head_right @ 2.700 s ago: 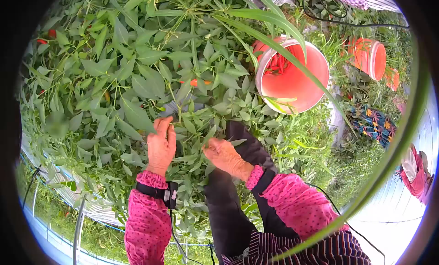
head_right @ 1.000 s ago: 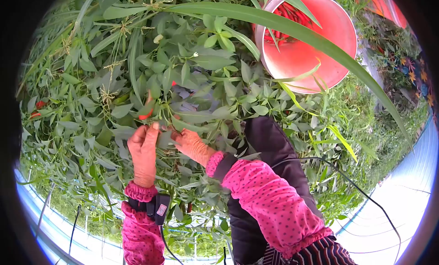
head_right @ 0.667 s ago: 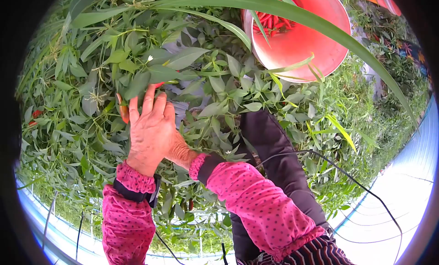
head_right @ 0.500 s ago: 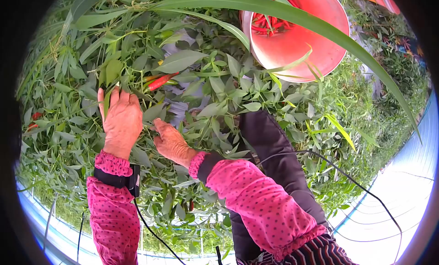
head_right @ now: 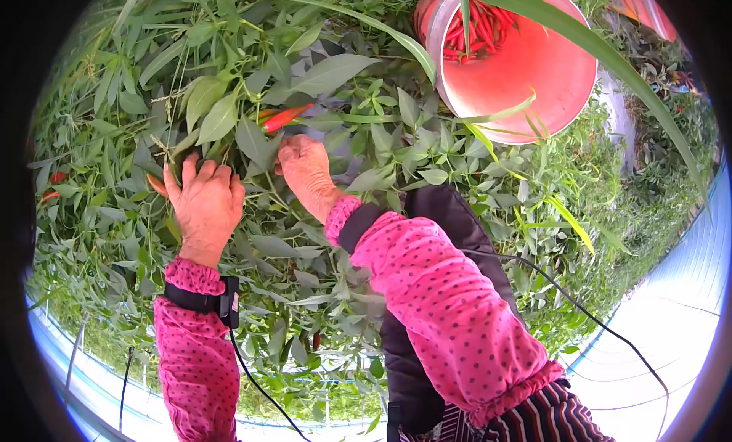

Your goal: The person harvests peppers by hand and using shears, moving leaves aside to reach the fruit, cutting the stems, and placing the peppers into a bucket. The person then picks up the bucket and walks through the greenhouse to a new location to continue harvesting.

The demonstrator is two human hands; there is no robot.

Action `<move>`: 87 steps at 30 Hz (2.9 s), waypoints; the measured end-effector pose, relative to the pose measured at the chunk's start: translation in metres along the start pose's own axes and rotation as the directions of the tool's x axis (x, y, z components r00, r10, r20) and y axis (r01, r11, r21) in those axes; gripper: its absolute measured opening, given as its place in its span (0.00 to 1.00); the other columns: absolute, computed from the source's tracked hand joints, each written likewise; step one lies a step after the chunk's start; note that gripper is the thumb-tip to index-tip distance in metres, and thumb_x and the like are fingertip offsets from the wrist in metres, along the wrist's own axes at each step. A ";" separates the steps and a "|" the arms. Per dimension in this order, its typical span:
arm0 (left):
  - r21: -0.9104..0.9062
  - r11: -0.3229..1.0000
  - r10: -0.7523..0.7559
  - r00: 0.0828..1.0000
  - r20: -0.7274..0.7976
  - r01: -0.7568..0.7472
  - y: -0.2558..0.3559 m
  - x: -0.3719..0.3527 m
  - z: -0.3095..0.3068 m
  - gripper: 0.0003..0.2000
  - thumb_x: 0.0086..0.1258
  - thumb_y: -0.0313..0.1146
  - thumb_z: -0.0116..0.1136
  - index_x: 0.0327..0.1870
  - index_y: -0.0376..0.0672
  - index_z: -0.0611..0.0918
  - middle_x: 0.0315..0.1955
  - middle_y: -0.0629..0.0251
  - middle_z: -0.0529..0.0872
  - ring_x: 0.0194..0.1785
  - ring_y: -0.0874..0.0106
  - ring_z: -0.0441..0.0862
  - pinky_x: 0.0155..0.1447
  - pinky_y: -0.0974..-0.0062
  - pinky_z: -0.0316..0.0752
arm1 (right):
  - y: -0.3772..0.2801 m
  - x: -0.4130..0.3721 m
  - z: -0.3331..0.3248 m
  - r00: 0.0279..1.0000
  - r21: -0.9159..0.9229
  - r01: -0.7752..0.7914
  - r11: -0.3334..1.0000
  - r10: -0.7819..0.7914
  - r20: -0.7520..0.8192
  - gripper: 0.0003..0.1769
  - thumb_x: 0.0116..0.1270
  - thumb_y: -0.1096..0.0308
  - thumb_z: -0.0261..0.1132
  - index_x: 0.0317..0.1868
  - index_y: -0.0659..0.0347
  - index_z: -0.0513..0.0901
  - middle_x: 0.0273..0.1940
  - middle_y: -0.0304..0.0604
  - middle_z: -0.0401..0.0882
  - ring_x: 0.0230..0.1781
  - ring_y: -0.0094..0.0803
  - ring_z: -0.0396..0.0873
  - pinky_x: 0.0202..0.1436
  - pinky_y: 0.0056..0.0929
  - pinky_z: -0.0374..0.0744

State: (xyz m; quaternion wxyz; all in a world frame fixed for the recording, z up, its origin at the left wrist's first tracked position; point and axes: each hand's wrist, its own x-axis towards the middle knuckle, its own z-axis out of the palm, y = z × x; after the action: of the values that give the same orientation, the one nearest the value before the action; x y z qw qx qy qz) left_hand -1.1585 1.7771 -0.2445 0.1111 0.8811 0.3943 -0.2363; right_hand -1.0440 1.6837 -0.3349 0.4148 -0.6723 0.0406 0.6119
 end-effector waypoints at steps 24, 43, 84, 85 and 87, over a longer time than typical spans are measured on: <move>-0.246 0.956 -0.158 0.987 0.016 0.157 0.023 0.021 0.005 0.08 0.58 0.37 0.57 0.36 0.48 0.82 0.41 0.68 0.79 0.56 0.62 0.69 0.64 0.38 0.48 | -0.036 0.016 -0.045 0.922 0.208 -0.284 0.936 0.207 0.326 0.17 0.61 0.57 0.61 0.47 0.55 0.74 0.45 0.38 0.76 0.46 0.34 0.76 0.50 0.35 0.72; -0.794 0.567 -0.194 0.972 0.130 0.219 0.041 0.040 0.016 0.12 0.58 0.38 0.56 0.39 0.44 0.83 0.38 0.57 0.82 0.54 0.57 0.71 0.60 0.43 0.57 | -0.044 -0.017 -0.071 0.898 0.369 -0.184 0.911 0.002 0.440 0.18 0.68 0.56 0.52 0.51 0.58 0.71 0.49 0.46 0.76 0.48 0.40 0.77 0.54 0.47 0.74; -0.940 0.157 -0.393 0.892 0.223 0.304 0.021 0.030 0.028 0.08 0.57 0.29 0.50 0.28 0.33 0.77 0.21 0.61 0.78 0.25 0.67 0.72 0.34 0.72 0.68 | -0.052 -0.009 0.014 0.943 -0.609 0.331 0.721 -0.278 0.183 0.14 0.51 0.75 0.63 0.41 0.63 0.75 0.35 0.56 0.77 0.42 0.57 0.75 0.43 0.45 0.75; -0.928 0.149 -0.390 0.882 0.262 0.342 0.020 0.031 0.028 0.08 0.57 0.29 0.50 0.29 0.33 0.77 0.21 0.63 0.78 0.25 0.69 0.71 0.34 0.73 0.68 | -0.050 -0.007 0.015 0.940 -0.567 0.341 0.750 -0.282 0.192 0.13 0.51 0.74 0.63 0.40 0.63 0.76 0.34 0.56 0.77 0.40 0.57 0.76 0.42 0.44 0.76; -0.948 0.068 -0.411 0.874 0.257 0.311 0.023 0.026 0.023 0.08 0.57 0.30 0.50 0.29 0.33 0.78 0.21 0.65 0.77 0.26 0.72 0.70 0.36 0.74 0.68 | -0.041 0.001 0.012 0.951 -0.467 0.303 0.831 -0.237 0.196 0.11 0.52 0.73 0.63 0.38 0.62 0.77 0.31 0.55 0.78 0.38 0.56 0.77 0.40 0.43 0.77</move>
State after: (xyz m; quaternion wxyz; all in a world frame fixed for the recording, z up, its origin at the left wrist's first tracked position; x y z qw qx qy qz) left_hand -1.1341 1.7701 -0.2777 0.5677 0.4839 0.6604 0.0857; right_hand -1.0300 1.7184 -0.3138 0.3143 -0.7131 -0.2389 0.5793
